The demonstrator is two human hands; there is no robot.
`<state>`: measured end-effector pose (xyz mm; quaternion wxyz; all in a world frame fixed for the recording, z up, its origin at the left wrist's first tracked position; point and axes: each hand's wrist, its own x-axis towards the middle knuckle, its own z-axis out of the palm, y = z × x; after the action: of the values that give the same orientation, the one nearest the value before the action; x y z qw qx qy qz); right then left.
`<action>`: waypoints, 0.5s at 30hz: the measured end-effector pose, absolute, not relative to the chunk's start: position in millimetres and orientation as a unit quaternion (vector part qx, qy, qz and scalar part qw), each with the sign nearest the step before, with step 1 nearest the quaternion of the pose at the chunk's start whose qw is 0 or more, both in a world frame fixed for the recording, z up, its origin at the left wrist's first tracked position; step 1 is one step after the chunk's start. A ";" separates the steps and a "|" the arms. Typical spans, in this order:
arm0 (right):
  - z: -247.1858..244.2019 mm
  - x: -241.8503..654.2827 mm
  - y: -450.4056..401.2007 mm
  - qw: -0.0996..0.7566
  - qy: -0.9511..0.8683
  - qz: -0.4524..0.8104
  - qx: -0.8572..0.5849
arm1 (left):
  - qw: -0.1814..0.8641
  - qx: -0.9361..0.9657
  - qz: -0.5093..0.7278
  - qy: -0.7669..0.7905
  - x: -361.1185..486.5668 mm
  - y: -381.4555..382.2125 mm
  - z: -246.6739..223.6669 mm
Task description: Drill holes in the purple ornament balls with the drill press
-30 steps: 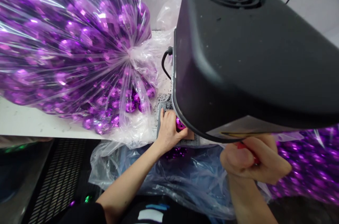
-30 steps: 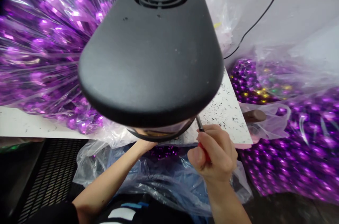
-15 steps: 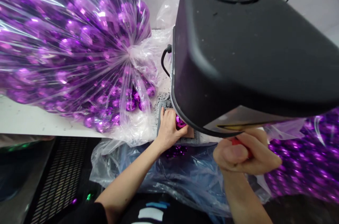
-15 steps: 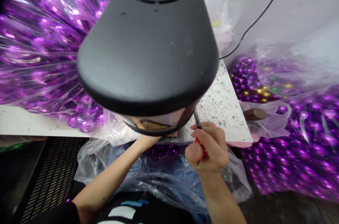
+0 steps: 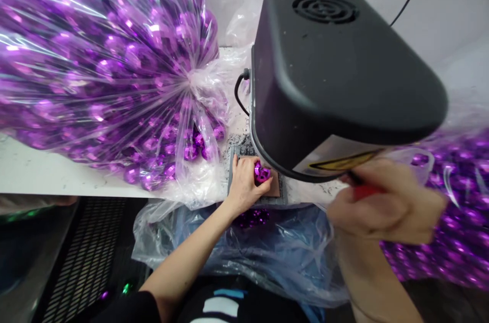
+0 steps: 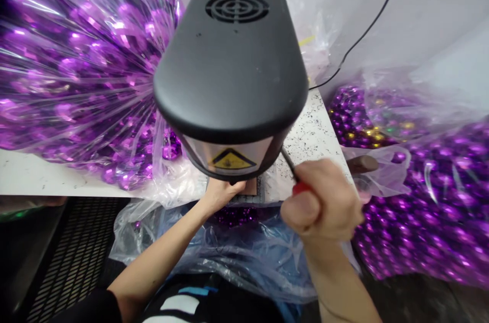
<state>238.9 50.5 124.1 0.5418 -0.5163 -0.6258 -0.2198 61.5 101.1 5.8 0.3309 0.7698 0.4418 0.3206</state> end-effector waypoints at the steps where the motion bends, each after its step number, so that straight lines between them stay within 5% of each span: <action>1: 140.3 239.7 59.2 0.565 -0.611 -0.256 -0.492 | 0.324 0.771 0.325 0.441 61.8 101.5 6.0; 9: 200.2 236.4 121.1 0.633 -0.570 -0.109 -0.513 | 0.299 0.776 0.366 0.418 35.8 68.2 18.3; 15: 197.0 240.3 118.5 0.632 -0.574 -0.066 -0.516 | 0.300 0.859 0.242 0.338 6.0 10.3 11.9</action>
<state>240.3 118.5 197.0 0.6325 -0.5161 -0.5738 -0.0659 6.0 10.3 11.9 0.2997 0.8586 0.3380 0.2425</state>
